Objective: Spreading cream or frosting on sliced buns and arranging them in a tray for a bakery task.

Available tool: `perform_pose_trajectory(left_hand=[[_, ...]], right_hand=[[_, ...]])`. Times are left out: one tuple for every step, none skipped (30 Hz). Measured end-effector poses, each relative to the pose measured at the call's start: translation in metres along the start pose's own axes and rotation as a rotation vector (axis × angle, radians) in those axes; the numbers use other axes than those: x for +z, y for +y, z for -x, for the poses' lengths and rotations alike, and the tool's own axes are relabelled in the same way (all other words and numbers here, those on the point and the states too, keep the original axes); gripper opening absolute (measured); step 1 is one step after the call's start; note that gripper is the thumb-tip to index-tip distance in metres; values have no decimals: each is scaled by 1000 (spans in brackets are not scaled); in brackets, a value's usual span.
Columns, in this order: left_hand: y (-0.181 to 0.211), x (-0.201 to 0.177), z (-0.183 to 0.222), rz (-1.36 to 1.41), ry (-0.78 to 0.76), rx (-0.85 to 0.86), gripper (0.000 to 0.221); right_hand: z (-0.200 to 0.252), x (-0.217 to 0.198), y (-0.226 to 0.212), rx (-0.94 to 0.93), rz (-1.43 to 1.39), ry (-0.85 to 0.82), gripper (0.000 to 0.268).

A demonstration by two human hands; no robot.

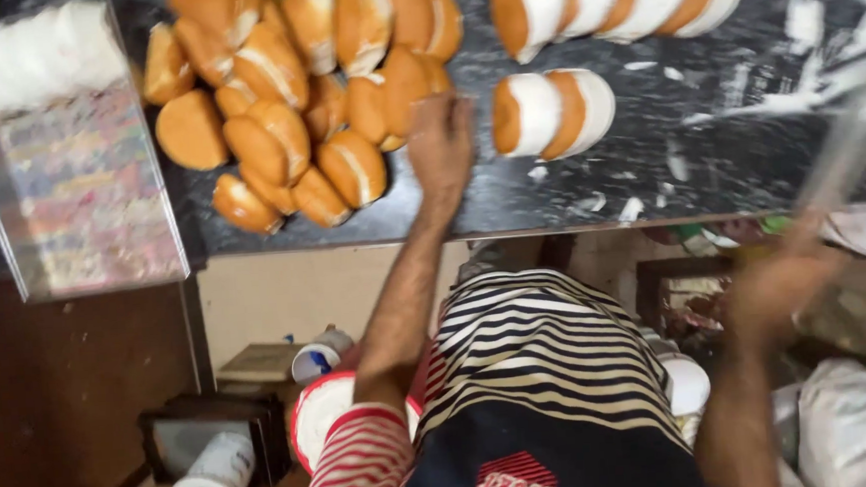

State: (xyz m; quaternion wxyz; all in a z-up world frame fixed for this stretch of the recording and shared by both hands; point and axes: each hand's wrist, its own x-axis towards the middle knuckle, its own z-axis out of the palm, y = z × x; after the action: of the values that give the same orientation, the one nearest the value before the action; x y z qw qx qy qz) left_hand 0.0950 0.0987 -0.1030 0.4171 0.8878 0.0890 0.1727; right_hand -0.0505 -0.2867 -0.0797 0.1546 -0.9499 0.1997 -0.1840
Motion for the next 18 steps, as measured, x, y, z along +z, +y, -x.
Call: perform_pose_trajectory(left_hand=[[1,-10,-2,-131,206,158,17],[-11,-16,-10,-101,181,175,17],[-22,-20,-18,-247,163,150,43],[-30,-17,-26,-386,144,128,72],[-40,-14,-27,-347,118,150,72],[-51,-12,-32,-347,-12,92,81],[-63,-9,-38,-351,-146,39,91],[-61,-5,-35,-325,-167,65,91],[-61,-1,-32,-341,-120,116,89],[-65,-6,-29,-368,-61,158,89],[-62,-8,-23,-354,-70,174,89],[-60,-12,-20,-327,-9,152,91],[-58,-16,-18,-298,51,129,94],[-50,-20,-13,-287,52,143,94],[-43,-24,-9,-173,145,58,99],[-37,-30,-1,-62,237,-34,105],[-40,-36,3,-55,236,-27,105],[-45,-44,9,46,264,-127,103]], right_hand=[[8,10,-13,471,51,-227,55],[18,16,-16,501,67,-200,55],[26,22,-18,335,160,-356,65],[31,26,-16,175,256,-510,81],[31,33,2,213,279,-484,81],[33,43,17,52,246,-350,85],[34,51,33,-112,222,-219,90],[28,47,46,-83,243,-199,90],[22,44,58,189,-253,-345,74],[16,45,66,432,-776,-478,58],[17,35,71,442,-773,-457,58],[14,29,71,723,-1011,-521,48],[12,23,72,1007,-1247,-577,40],[16,17,75,1002,-1254,-559,40],[19,12,79,996,-1195,-661,39],[23,6,83,987,-1131,-769,39],[14,0,97,985,-1135,-759,39],[8,-5,111,771,-971,-725,32]])
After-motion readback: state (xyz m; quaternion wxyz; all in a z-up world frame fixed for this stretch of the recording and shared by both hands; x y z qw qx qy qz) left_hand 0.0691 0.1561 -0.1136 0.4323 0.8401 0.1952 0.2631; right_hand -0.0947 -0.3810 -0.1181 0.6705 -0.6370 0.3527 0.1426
